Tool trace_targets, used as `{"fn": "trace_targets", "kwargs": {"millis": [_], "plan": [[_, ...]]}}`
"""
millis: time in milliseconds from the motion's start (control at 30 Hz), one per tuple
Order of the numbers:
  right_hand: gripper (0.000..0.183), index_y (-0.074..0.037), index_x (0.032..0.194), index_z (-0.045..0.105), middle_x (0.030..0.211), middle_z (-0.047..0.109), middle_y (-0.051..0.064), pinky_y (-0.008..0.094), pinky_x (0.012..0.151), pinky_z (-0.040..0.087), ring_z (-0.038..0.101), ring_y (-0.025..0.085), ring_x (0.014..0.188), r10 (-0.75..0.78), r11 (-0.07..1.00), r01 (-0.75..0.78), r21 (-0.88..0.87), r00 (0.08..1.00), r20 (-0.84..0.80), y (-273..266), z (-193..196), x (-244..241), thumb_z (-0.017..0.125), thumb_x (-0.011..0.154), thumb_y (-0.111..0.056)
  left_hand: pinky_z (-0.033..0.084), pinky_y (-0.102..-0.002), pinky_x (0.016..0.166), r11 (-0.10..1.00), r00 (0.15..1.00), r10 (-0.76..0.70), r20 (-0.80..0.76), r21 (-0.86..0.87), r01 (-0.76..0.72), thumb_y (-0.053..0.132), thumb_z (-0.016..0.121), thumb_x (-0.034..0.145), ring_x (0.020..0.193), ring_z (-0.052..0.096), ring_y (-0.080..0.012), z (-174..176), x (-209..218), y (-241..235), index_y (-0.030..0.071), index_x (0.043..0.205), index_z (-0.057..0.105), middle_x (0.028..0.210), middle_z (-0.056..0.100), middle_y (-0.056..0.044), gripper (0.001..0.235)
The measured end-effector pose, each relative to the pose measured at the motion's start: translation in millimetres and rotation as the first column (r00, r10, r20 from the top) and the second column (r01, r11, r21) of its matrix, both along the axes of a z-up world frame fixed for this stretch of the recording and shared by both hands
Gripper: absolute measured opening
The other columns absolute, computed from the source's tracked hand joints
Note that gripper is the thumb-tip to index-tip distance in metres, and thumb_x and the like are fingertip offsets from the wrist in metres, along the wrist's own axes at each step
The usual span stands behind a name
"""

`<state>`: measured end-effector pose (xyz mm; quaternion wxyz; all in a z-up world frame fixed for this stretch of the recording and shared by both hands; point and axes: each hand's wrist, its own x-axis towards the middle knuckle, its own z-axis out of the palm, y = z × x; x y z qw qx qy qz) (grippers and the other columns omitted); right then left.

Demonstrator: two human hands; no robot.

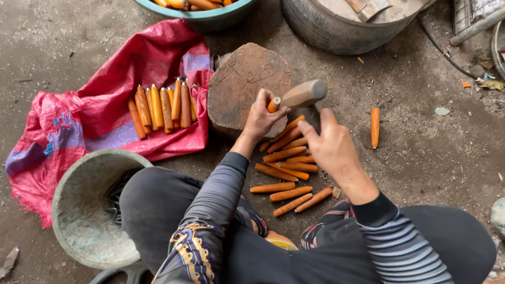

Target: The person sits on the ground and repeatedly hammers nails into small orange cylindrical objects using a hammer and a wooden stump as an anvil. Finished items are placed on a red sack nearby.

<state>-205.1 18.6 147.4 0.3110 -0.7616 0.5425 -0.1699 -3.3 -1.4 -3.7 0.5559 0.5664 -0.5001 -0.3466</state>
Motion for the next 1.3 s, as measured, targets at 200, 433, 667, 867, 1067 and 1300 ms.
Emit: {"fn": "trace_targets", "kwargs": {"millis": [200, 433, 667, 867, 1067, 1300], "plan": [[0.043, 0.001, 0.114, 0.057, 0.082, 0.070, 0.026, 0.052, 0.066, 0.055, 0.072, 0.047, 0.082, 0.009, 0.988, 0.002, -0.157, 0.998, 0.069, 1.1, 34.5, -2.1, 0.062, 0.102, -0.040, 0.053, -0.031, 0.070, 0.997, 0.997, -0.049, 0.057, -0.061, 0.052, 0.022, 0.081, 0.094, 0.076, 0.059, -0.0120, -0.5, 1.7, -2.7, 0.005, 0.108, 0.059, 0.084, 0.067, -0.006, 0.031], [0.042, -0.003, 0.118, 0.058, 0.077, 0.071, 0.025, 0.050, 0.062, 0.056, 0.075, 0.042, 0.079, 0.018, 0.998, -0.013, -0.058, 0.996, 0.089, 5.7, 41.7, 9.2, 0.064, 0.098, -0.039, 0.051, -0.032, 0.065, 0.993, 0.993, -0.062, 0.099, -0.090, 0.072, 0.024, 0.080, 0.092, 0.069, 0.057, -0.0164, -15.9, 2.5, 1.9, 0.005, 0.095, 0.061, 0.075, 0.062, -0.008, 0.028], [0.042, -0.002, 0.133, 0.050, 0.092, 0.073, 0.025, 0.049, 0.066, 0.057, 0.074, 0.044, 0.084, 0.164, 0.959, -0.102, -0.263, 0.960, 0.226, 13.5, 44.7, 5.3, 0.056, 0.106, -0.034, 0.050, -0.033, 0.065, 0.997, 0.973, -0.080, 0.218, 0.026, 0.076, 0.025, 0.083, 0.094, 0.067, 0.054, -0.0155, -28.8, -6.2, -1.9, 0.002, 0.088, 0.064, 0.075, 0.062, -0.011, 0.031], [0.046, 0.000, 0.125, 0.053, 0.082, 0.069, 0.032, 0.057, 0.072, 0.055, 0.070, 0.051, 0.081, 0.078, 0.996, -0.082, -0.028, 0.991, -0.113, -4.8, -11.0, 25.1, 0.060, 0.101, -0.039, 0.056, -0.030, 0.087, 0.952, 0.979, -0.205, 0.013, -0.230, 0.203, 0.018, 0.073, 0.094, 0.097, 0.069, -0.0114, -21.1, -4.0, -2.8, 0.010, 0.123, 0.069, 0.106, 0.076, -0.008, 0.031], [0.045, 0.000, 0.121, 0.056, 0.087, 0.069, 0.031, 0.058, 0.069, 0.054, 0.068, 0.052, 0.086, 0.063, 0.988, -0.062, -0.143, 0.998, -0.003, -6.7, 5.1, 4.4, 0.061, 0.101, -0.040, 0.052, -0.033, 0.067, 0.991, 0.979, -0.098, 0.178, -0.075, 0.113, 0.022, 0.080, 0.094, 0.071, 0.058, -0.0163, -23.1, -7.1, -6.2, 0.005, 0.097, 0.067, 0.080, 0.066, -0.010, 0.022], [0.045, -0.002, 0.126, 0.053, 0.087, 0.070, 0.031, 0.059, 0.070, 0.054, 0.069, 0.052, 0.083, 0.067, 0.993, -0.079, -0.082, 0.988, -0.142, 4.9, 22.0, 20.2, 0.058, 0.102, -0.040, 0.053, -0.033, 0.074, 0.991, 0.980, -0.125, 0.154, -0.026, 0.130, 0.020, 0.081, 0.095, 0.079, 0.061, -0.0211, -24.3, -14.7, -1.0, 0.003, 0.100, 0.066, 0.088, 0.068, -0.013, 0.023]]}}
